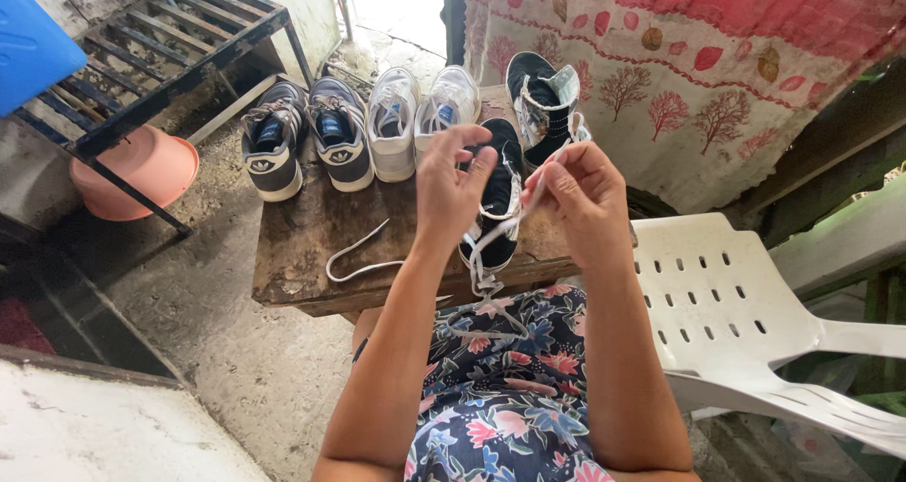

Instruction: The person threads white shoelaces through the eyelets of a black canvas shoe, then ties the laces into a knot. The person repeats the process on a second black canvas shoe.

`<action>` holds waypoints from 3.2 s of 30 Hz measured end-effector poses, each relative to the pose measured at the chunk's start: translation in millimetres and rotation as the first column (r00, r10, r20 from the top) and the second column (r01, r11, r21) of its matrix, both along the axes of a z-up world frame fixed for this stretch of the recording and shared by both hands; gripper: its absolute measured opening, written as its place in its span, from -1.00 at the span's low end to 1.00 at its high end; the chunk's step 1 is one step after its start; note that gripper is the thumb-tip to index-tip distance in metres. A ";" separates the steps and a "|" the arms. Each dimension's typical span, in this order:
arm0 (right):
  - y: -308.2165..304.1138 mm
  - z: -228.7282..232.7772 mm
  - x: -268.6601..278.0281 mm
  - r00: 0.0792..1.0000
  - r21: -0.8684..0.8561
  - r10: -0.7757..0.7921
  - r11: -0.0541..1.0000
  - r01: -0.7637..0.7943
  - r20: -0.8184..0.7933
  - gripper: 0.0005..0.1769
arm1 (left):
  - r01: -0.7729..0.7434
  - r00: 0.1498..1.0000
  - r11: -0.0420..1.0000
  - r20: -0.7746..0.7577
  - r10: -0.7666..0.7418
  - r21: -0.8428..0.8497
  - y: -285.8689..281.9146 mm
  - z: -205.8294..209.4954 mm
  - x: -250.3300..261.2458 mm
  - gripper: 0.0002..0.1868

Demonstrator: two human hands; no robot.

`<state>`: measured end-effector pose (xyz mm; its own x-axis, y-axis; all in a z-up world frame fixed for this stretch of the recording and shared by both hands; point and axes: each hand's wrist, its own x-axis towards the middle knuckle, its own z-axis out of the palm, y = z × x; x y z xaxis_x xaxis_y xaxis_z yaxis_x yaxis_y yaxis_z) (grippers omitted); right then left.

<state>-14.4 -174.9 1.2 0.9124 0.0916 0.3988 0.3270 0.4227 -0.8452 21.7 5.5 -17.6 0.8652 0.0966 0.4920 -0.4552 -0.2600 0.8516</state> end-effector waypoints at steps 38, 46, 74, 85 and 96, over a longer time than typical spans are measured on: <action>29.1 -62.8 -9.5 0.650 -0.453 -0.455 0.473 0.755 0.609 -0.52 | -0.089 0.954 0.983 0.298 0.037 0.162 -5.8 -38.0 -16.6 -0.55; 16.2 -76.7 -2.4 0.784 -0.402 -0.500 0.674 0.619 0.367 -0.61 | -0.032 0.969 0.992 0.246 0.001 0.124 -9.6 -46.1 -16.7 -0.54; -27.3 -177.3 186.9 0.814 -0.112 -0.455 0.888 0.446 -0.362 -0.55 | 0.008 0.966 0.988 0.254 -0.048 0.157 -13.1 -37.7 -13.3 -0.55; -41.2 -90.3 118.3 0.851 -0.274 -0.509 0.843 0.463 -0.128 -0.82 | 0.069 0.978 0.977 0.180 -0.106 0.201 -22.8 -14.6 -11.4 -0.45; -56.3 -11.5 88.3 0.990 0.124 -0.053 0.990 0.069 -0.127 -0.90 | -0.017 0.967 0.915 0.238 -0.087 0.403 -23.7 18.6 -6.8 -0.36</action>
